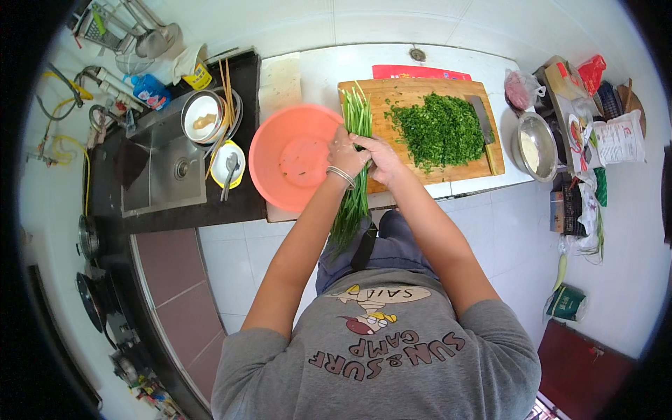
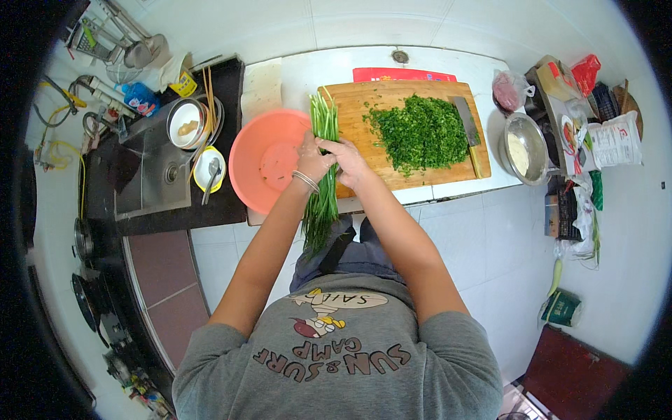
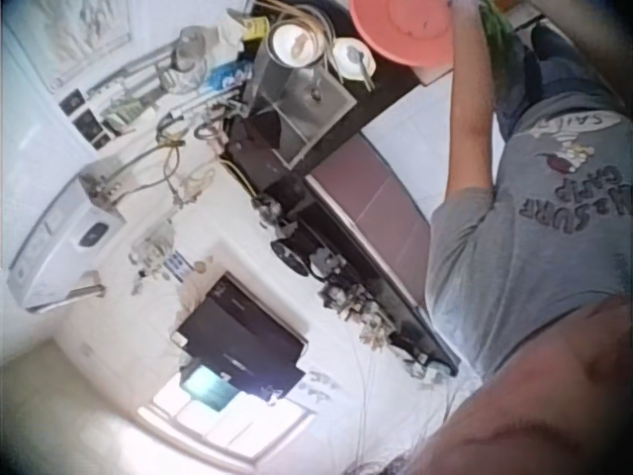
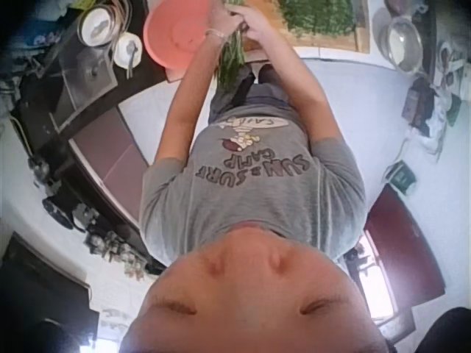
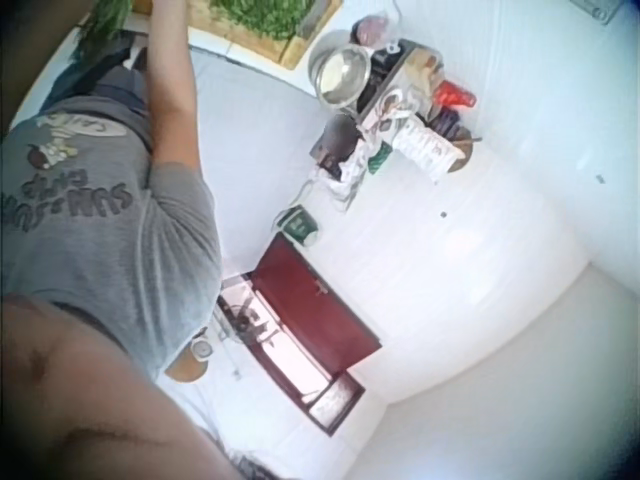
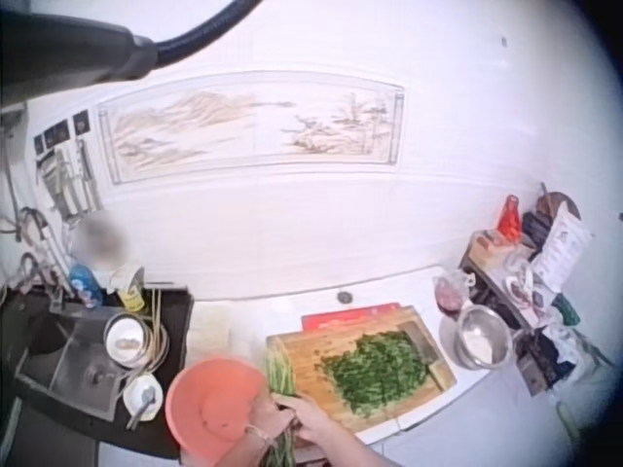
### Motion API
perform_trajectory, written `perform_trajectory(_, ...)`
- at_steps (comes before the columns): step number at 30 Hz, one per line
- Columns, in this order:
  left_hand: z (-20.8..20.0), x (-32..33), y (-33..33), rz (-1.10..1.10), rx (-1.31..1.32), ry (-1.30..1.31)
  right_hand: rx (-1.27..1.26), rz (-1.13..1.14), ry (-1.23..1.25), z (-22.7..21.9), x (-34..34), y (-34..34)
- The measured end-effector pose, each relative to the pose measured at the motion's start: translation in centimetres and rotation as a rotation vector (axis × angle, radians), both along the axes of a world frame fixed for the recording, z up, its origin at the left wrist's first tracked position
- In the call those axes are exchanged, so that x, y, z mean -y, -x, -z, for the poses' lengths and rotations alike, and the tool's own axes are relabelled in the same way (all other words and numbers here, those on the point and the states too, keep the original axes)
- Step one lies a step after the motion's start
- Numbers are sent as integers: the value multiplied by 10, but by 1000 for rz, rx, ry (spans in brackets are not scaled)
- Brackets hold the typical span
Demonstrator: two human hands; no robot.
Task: The person washes a pink plastic basin under a kitchen tap and then returns to a wooden cutting board. They use a large cleaver to chop a pile of green leafy vegetables, repeatedly scraping the chopped pieces into the basin. The person continues chopping the remaining vegetables on the board.
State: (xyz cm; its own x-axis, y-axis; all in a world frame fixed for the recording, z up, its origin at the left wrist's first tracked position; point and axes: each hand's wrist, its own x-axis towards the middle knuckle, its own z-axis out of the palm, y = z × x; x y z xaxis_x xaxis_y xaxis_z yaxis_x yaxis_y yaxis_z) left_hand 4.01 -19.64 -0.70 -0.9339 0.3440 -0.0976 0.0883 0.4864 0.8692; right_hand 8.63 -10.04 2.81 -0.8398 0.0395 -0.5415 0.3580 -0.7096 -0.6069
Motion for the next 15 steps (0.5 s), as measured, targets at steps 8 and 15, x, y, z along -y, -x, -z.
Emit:
perform_trajectory(8, -10, 33, 16, 250, 537, -733, 11, -37, 75, 19, 1, 7)
perform_trajectory(15, -17, 102, 72, 34, 552, -602, 36, 32, 31, 11, -18, 19)
